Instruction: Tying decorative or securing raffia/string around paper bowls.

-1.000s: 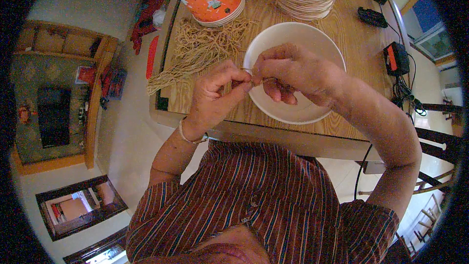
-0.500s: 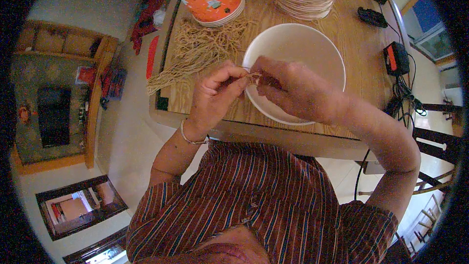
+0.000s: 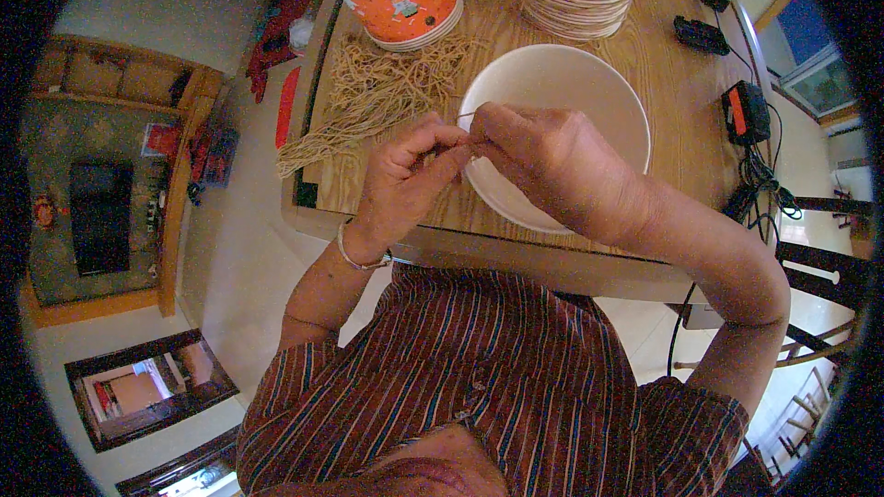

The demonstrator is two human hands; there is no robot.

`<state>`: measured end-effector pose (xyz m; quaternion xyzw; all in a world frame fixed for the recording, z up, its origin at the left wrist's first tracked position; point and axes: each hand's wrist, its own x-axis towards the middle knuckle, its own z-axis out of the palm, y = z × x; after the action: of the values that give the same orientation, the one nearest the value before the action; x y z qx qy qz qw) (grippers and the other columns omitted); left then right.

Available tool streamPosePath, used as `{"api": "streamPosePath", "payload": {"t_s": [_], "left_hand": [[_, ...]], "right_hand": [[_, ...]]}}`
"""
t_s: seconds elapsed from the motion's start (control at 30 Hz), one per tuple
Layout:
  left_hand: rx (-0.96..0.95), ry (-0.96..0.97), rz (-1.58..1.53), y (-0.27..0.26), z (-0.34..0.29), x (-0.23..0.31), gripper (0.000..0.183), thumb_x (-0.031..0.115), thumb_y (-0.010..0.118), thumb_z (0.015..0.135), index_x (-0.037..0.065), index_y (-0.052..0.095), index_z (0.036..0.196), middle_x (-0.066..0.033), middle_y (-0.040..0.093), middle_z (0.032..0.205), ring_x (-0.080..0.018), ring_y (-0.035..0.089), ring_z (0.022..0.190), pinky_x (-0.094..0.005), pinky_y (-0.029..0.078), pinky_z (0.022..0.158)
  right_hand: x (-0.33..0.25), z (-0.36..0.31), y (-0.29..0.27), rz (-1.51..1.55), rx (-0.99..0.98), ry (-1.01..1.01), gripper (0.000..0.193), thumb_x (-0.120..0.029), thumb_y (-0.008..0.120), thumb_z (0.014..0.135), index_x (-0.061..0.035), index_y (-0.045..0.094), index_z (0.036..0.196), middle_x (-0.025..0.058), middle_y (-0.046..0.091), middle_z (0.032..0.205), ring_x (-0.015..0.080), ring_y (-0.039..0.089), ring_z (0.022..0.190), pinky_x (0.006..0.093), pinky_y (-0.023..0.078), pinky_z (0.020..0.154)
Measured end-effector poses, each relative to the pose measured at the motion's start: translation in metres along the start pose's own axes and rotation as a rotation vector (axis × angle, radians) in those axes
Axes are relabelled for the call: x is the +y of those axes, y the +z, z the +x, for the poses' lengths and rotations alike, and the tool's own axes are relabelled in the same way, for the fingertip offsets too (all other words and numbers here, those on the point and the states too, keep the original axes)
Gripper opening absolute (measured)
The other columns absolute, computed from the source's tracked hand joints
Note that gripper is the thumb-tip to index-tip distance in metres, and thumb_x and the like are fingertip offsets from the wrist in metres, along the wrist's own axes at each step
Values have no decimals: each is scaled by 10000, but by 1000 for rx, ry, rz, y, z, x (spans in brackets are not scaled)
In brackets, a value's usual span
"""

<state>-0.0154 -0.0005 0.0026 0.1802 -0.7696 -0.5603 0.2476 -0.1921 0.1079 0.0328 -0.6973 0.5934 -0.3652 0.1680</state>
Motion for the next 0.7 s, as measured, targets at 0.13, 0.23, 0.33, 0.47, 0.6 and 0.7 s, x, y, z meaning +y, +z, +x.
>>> {"api": "streamPosePath", "payload": {"t_s": [0.13,0.23,0.33,0.47,0.6,0.7], "left_hand": [[-4,17,39,0,1,0,90,22,658,857,2,658,944,-26,539,786,-108,501,719,-249,414,666],[-8,31,74,-1,1,1,78,19,662,849,3,654,925,-27,536,775,-111,500,711,-252,416,660],[-1,67,71,-2,1,-1,66,24,665,846,8,652,909,-25,539,774,-105,506,709,-253,422,650],[11,86,120,0,2,0,70,22,671,841,15,648,906,-18,557,790,-91,511,700,-248,431,646],[48,65,55,4,0,0,94,9,676,835,22,642,922,-4,581,819,-77,515,693,-233,444,660],[58,59,42,3,0,-1,104,3,677,831,23,642,926,0,586,825,-77,521,699,-230,450,669]], "right_hand": [[1,0,2,-40,25,-1,100,-130,597,901,-40,555,898,196,624,744,409,624,696,445,516,578],[1,5,-2,110,-31,147,121,-149,585,918,-31,570,892,149,621,677,323,641,594,398,510,529],[-3,11,-12,478,-264,475,155,-181,543,970,-38,544,911,18,564,642,75,521,527,234,423,476],[2,13,-14,657,-334,567,208,-233,524,986,-56,562,884,-10,540,632,52,485,510,208,404,463],[6,12,-13,749,-353,610,207,-235,551,969,-51,575,878,-11,531,624,56,486,501,207,401,457],[9,12,-12,818,-354,605,209,-236,564,960,-47,582,872,-10,533,624,60,491,500,206,403,453]]}}
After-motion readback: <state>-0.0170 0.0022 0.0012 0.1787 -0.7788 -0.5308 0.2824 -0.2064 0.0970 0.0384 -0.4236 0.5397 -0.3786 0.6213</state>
